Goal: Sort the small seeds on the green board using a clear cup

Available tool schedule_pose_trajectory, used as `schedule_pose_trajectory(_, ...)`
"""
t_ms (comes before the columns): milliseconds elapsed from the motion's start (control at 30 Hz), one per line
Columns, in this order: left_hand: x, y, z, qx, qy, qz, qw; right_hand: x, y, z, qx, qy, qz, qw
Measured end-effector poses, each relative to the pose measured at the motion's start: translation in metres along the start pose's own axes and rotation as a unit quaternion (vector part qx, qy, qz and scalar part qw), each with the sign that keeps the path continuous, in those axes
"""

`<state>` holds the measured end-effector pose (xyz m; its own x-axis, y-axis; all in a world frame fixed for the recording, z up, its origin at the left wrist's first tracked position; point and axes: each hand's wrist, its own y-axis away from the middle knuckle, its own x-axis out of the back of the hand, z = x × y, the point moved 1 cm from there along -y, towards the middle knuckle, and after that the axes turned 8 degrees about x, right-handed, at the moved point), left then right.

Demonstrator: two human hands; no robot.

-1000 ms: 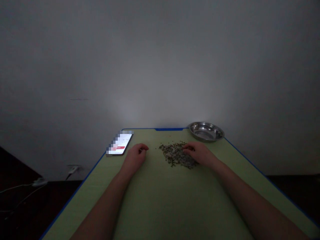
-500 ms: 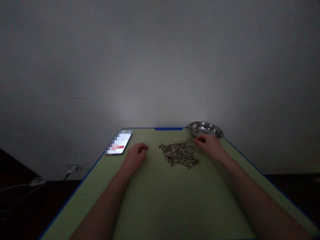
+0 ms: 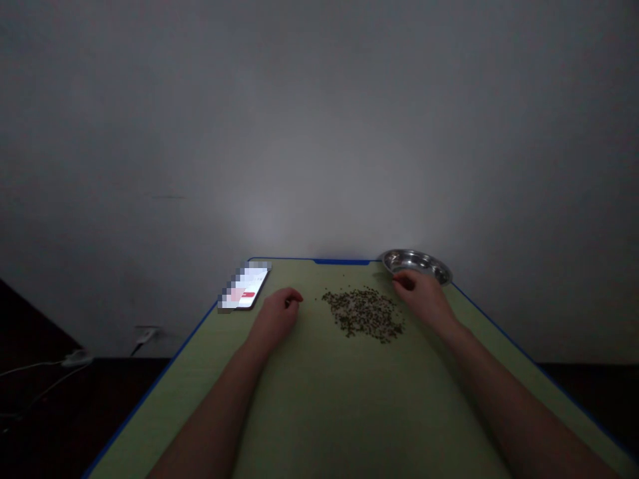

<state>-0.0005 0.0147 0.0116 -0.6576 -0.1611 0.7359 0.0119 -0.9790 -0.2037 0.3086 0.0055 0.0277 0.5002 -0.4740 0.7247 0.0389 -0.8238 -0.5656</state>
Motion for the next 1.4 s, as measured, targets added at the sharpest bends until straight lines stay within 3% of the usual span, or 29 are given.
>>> schedule_pose_trajectory(67, 0.000, 0.001, 0.000, -0.003, -0.004, 0.004, 1.000, 0.000, -0.004, -0.004, -0.006, 0.015, -0.007, 1.000)
schedule_pose_trajectory(267, 0.000, 0.001, -0.002, -0.006, -0.004, 0.013, 1.000, -0.003, -0.036, -0.019, 0.009, 0.174, -0.127, 0.976)
schedule_pose_trajectory(633, 0.000, -0.001, 0.000, -0.023, -0.024, 0.036, 0.999, -0.041, -0.069, -0.024, 0.011, 0.291, -0.175, 0.941)
schedule_pose_trajectory(1000, 0.001, 0.000, 0.002, -0.030, -0.028, 0.045, 0.998, -0.072, -0.075, -0.051, 0.062, 0.299, -0.228, 0.924)
schedule_pose_trajectory(1400, 0.003, -0.001, 0.003, -0.040, -0.022, 0.073, 0.996, -0.081, -0.064, -0.097, 0.149, 0.217, -0.262, 0.928)
